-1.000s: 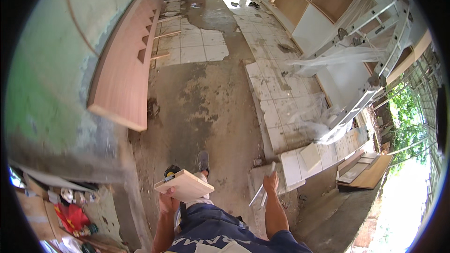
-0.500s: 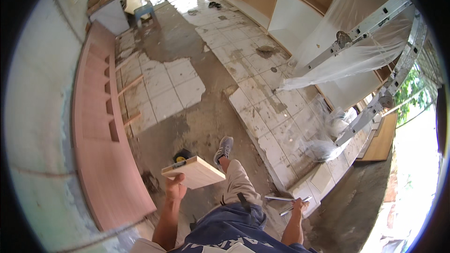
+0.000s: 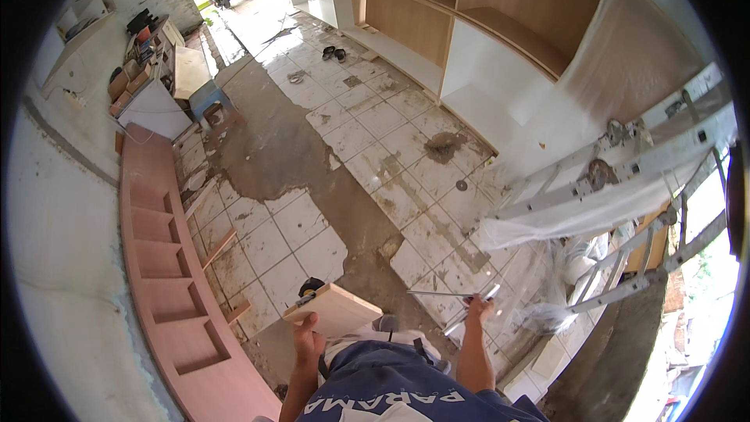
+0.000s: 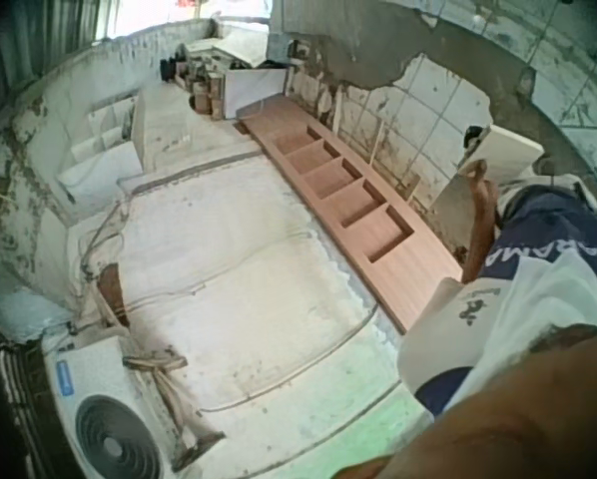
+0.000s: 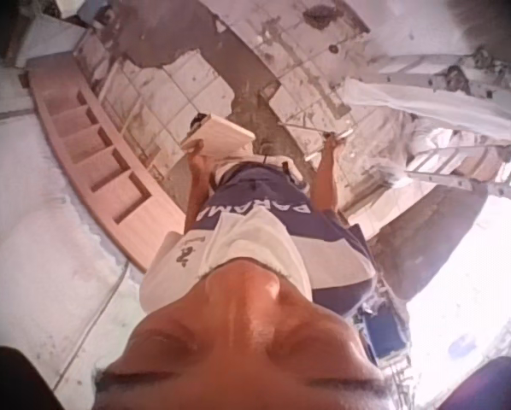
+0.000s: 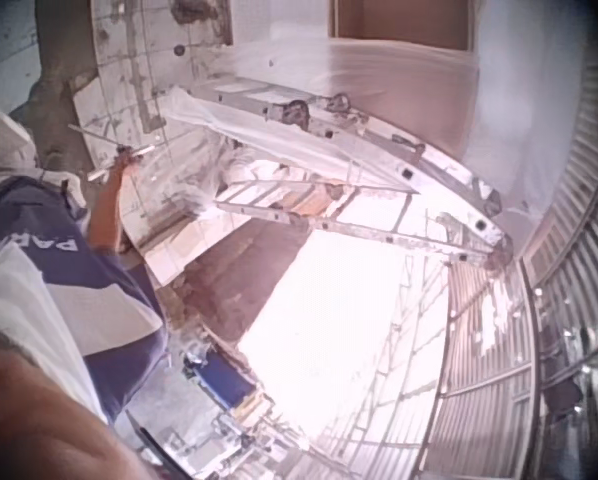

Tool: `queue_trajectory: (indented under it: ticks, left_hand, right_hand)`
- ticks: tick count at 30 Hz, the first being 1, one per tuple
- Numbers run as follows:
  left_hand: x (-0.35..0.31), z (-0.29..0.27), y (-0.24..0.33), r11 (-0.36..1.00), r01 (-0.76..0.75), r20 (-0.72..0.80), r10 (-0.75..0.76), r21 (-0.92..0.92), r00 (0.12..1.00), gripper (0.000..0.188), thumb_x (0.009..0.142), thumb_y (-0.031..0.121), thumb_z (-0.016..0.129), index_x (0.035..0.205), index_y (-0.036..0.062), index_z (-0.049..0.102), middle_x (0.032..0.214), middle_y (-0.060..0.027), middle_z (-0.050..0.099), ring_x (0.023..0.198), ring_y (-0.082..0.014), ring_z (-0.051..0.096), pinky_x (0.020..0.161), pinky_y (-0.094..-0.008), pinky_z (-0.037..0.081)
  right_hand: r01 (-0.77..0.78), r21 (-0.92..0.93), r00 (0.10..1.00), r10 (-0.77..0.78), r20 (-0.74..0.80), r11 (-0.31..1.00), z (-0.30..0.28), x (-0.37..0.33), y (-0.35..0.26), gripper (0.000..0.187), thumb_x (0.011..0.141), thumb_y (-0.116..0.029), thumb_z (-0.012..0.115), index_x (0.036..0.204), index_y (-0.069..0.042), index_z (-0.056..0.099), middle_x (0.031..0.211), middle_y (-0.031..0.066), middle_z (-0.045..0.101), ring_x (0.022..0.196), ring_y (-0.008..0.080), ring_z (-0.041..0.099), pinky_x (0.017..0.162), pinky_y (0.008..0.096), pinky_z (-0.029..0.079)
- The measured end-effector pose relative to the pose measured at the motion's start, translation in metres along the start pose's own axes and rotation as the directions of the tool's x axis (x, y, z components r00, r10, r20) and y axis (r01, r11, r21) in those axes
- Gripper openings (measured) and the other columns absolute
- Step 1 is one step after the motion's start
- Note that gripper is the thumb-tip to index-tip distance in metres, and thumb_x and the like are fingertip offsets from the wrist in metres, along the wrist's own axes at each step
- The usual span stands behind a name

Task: The person positions a wooden block and a metal rail against a white cabinet surface, marks locations with a pencil, and aligns the rail inside the cabinet frame.

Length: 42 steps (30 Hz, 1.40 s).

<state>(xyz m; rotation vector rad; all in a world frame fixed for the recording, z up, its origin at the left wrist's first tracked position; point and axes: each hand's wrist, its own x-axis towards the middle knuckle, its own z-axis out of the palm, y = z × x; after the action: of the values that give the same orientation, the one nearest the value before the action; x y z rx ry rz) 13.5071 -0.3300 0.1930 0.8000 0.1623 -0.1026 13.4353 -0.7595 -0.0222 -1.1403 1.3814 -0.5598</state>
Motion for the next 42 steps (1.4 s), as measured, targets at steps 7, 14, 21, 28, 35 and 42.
queue_trajectory:
  ticks: [7, 14, 21, 28, 35, 42]
  left_hand:
    - [0.194, 0.019, 0.011, 0.999, 0.045, -0.033, -0.045, -0.002, 0.998, 0.050, 0.092, 0.008, 0.068, 0.139, 0.0034, 0.053, 0.132, -0.0123, 0.063, 0.125, -0.0299, 0.059, 0.110, -0.0493, 0.045]
    - [0.445, 0.088, 0.032, 0.975, 0.217, 0.080, -0.219, 0.037, 0.972, 0.051, 0.087, 0.001, 0.071, 0.136, 0.0008, 0.054, 0.129, -0.0122, 0.064, 0.121, -0.0284, 0.062, 0.109, -0.0456, 0.047]
    - [0.681, 0.195, 0.066, 0.956, 0.231, 0.208, -0.267, 0.180, 0.941, 0.047, 0.083, -0.002, 0.074, 0.128, 0.0002, 0.061, 0.124, -0.0112, 0.068, 0.119, -0.0241, 0.063, 0.104, -0.0401, 0.050]
    - [0.852, 0.272, 0.034, 0.893, 0.336, 0.191, -0.401, 0.298, 0.896, 0.041, 0.080, 0.000, 0.077, 0.120, 0.0000, 0.067, 0.112, -0.0083, 0.072, 0.104, -0.0203, 0.068, 0.095, -0.0363, 0.053]
    - [1.038, 0.318, -0.019, 0.857, 0.405, 0.242, -0.487, 0.320, 0.839, 0.038, 0.082, -0.001, 0.070, 0.120, -0.0030, 0.067, 0.111, -0.0098, 0.072, 0.104, -0.0203, 0.068, 0.094, -0.0346, 0.053]
    - [1.219, 0.367, -0.058, 0.755, 0.456, 0.250, -0.610, 0.472, 0.751, 0.037, 0.082, -0.001, 0.070, 0.119, -0.0046, 0.064, 0.114, -0.0106, 0.071, 0.104, -0.0205, 0.068, 0.095, -0.0332, 0.052]
  right_hand:
    - [-0.037, -0.059, 0.988, 0.046, 0.150, 0.998, 0.222, 0.013, -0.088, 0.033, 0.090, -0.009, 0.067, 0.116, -0.002, 0.048, 0.079, 0.0140, 0.069, 0.056, 0.0227, 0.070, 0.038, 0.0319, 0.047]
    - [-0.086, -0.150, 0.995, 0.092, 0.029, 0.985, 0.319, 0.074, -0.178, 0.019, 0.079, -0.009, 0.072, 0.090, -0.001, 0.059, 0.070, 0.0117, 0.068, 0.054, 0.0212, 0.068, 0.043, 0.0329, 0.049]
    - [-0.132, -0.187, 0.991, 0.125, -0.048, 0.973, 0.398, 0.110, -0.277, 0.012, 0.076, -0.011, 0.077, 0.081, -0.003, 0.069, 0.066, 0.0075, 0.067, 0.053, 0.0171, 0.063, 0.045, 0.0287, 0.046]
    - [-0.317, 0.031, 0.944, 0.312, 0.109, 0.948, 0.523, 0.143, -0.294, 0.017, 0.082, -0.011, 0.079, 0.094, -0.003, 0.070, 0.076, 0.0083, 0.072, 0.056, 0.0148, 0.063, 0.049, 0.0263, 0.044]
    - [-0.236, -0.240, 0.889, 0.309, 0.338, 0.942, 0.724, 0.243, -0.356, 0.013, 0.090, -0.009, 0.073, 0.096, 0.002, 0.069, 0.080, 0.0097, 0.071, 0.063, 0.0191, 0.071, 0.050, 0.0286, 0.049]
    - [0.296, -0.763, 0.904, 0.089, 0.418, 0.574, 0.891, 0.328, -0.432, 0.028, 0.088, -0.013, 0.071, 0.108, 0.005, 0.064, 0.092, 0.0188, 0.071, 0.078, 0.0326, 0.073, 0.071, 0.0459, 0.058]
